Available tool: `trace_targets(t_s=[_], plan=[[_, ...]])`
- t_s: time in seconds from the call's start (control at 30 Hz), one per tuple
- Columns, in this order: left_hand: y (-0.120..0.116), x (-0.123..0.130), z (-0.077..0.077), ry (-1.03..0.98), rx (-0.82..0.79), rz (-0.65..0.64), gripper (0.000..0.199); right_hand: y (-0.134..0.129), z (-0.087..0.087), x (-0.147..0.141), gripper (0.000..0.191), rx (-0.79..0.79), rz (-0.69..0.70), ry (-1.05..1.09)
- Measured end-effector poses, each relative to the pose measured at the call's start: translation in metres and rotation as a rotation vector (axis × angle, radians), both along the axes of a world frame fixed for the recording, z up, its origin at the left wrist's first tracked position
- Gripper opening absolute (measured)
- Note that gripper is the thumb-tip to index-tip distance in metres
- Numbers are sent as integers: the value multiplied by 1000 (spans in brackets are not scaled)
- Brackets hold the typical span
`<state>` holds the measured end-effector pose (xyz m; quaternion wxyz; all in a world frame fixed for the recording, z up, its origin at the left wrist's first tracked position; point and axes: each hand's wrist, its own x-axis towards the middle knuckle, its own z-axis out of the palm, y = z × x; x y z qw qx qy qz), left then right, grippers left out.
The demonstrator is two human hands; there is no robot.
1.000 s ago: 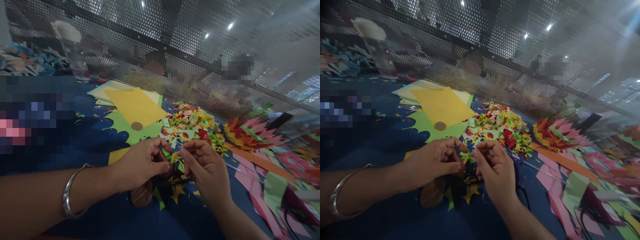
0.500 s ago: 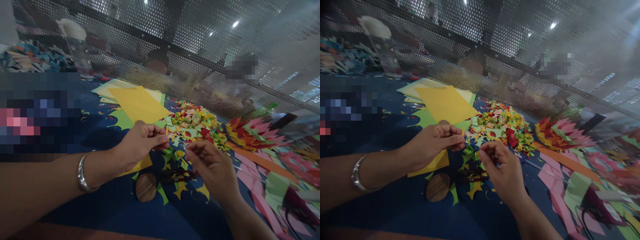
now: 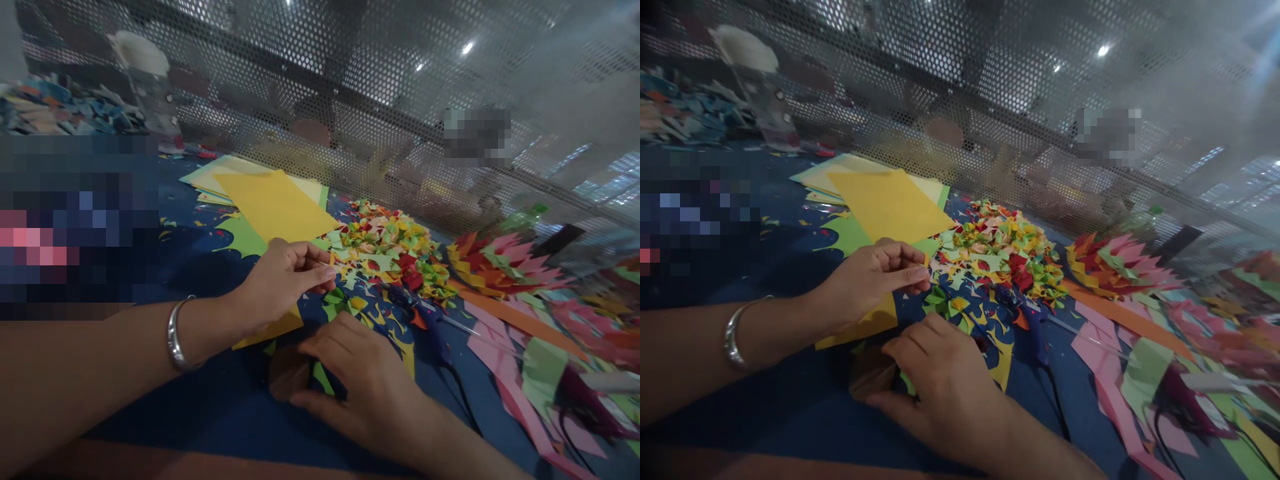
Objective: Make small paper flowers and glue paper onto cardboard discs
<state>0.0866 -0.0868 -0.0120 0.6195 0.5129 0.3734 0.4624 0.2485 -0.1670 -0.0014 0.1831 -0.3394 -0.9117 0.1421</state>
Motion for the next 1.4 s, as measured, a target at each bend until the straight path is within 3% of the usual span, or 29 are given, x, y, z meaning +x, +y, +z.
trace_targets(t_s=[0.1, 0.23, 0.43, 0.7, 0.9, 1.0, 1.13, 1.27, 1.4], plan=[[0, 1, 2, 24, 9, -9, 21, -2, 1, 2, 28, 18, 11, 38], [1, 1, 1, 25, 8, -53, 19, 0, 8, 16, 17, 28, -82, 58], [1, -1, 0, 10, -19, -15, 22, 4, 21, 34, 2, -74, -180, -143], [1, -2, 2, 7, -21, -11, 18, 8, 22, 39, 11, -202, -206, -193], [0, -2, 4, 14, -24, 0, 19, 9, 25, 47, 11, -185, -245, -168], [1, -2, 3, 9, -27, 0, 21, 13, 29, 60, 11, -140, -323, -134], [1, -3, 2, 10, -16, -6, 21, 23, 31, 83, 18, -34, -561, -218], [1, -2, 2, 23, -23, -4, 19, 27, 28, 92, 18, -30, -599, -319], [1, -2, 2, 35, -11, -17, 17, 24, 23, 81, 14, -100, -574, -369]])
